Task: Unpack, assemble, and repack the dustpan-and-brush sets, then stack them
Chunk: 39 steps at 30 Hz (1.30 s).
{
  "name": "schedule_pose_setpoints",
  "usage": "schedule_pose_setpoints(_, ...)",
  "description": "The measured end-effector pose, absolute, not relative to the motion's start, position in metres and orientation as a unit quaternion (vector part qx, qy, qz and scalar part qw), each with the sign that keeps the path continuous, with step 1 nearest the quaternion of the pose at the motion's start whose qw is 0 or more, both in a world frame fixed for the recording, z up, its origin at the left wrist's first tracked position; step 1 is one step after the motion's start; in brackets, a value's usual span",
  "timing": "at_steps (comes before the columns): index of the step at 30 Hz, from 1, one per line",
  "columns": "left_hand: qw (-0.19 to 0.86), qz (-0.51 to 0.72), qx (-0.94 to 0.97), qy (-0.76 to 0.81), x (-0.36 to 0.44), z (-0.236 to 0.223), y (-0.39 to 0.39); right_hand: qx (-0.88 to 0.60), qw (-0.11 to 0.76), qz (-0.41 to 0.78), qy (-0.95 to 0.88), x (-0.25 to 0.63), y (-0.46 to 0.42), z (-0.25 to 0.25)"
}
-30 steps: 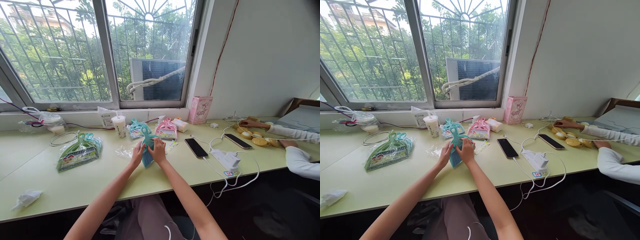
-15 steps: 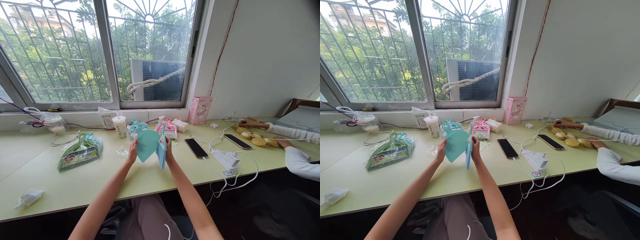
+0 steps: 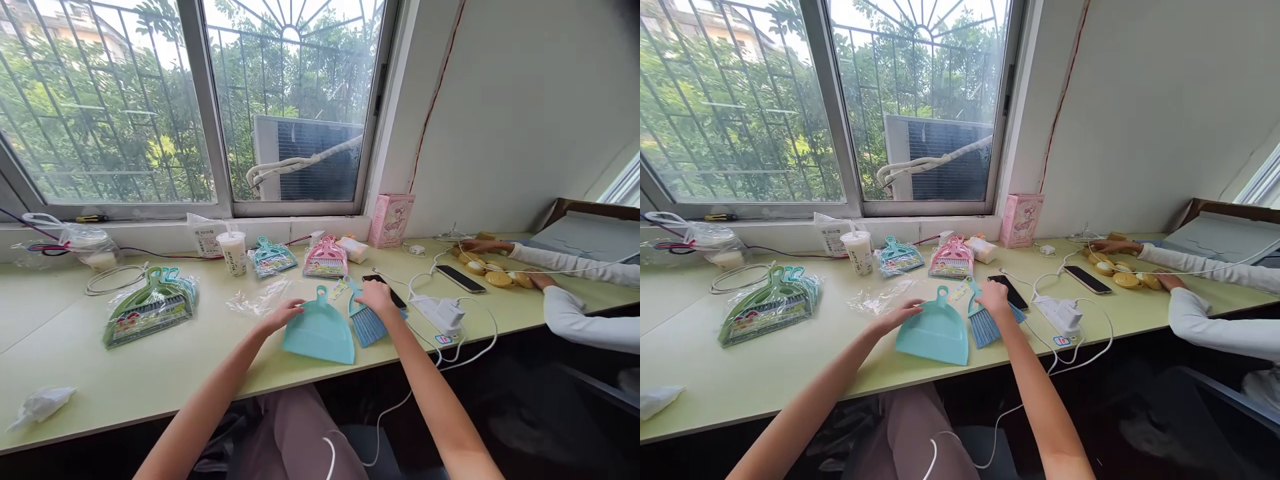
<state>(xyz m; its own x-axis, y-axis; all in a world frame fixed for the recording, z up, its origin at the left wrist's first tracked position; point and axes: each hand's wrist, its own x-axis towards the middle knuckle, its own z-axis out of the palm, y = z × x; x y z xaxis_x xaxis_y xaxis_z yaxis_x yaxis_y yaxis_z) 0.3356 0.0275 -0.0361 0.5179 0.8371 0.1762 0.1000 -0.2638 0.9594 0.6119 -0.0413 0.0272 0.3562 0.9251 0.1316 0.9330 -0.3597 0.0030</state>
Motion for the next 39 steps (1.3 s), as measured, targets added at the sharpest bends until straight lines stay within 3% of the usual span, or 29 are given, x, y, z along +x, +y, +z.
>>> schedule_pose_setpoints(3,0.429,0.313,0.768,0.357,0.338,-0.040,0.033,-0.811,-0.010,-0.028,-0.585,0.604,-0.035,0.014)
schedule_pose_setpoints(11,0.161,0.342,0.848,0.373,0.327,-0.025,0.021,-0.784,-0.053,-0.055,-0.616,0.612,-0.021,0.018)
schedule_pose_setpoints(15,0.150,0.310,0.882,0.324,0.341,-0.034,0.028,-0.748,-0.085,-0.044,-0.657,0.615,-0.017,0.018)
schedule_pose_setpoints(21,0.120,0.200,0.887,0.399,0.355,-0.037,0.048,-0.670,-0.107,-0.080,-0.731,0.617,-0.023,0.016)
schedule_pose_setpoints(26,0.171,0.231,0.860,0.422,0.336,-0.036,0.055,-0.611,-0.109,-0.166,-0.767,0.629,-0.043,0.031)
schedule_pose_setpoints(31,0.311,0.401,0.742,0.439,0.327,-0.030,0.058,-0.596,0.005,-0.227,-0.770,0.639,-0.068,0.066)
schedule_pose_setpoints(35,0.438,0.482,0.645,0.400,0.327,-0.024,0.052,-0.592,0.148,-0.119,-0.783,0.627,-0.077,0.076)
schedule_pose_setpoints(39,0.474,0.498,0.638,0.347,0.327,-0.023,0.044,-0.543,0.183,0.027,-0.819,0.594,-0.060,0.058)
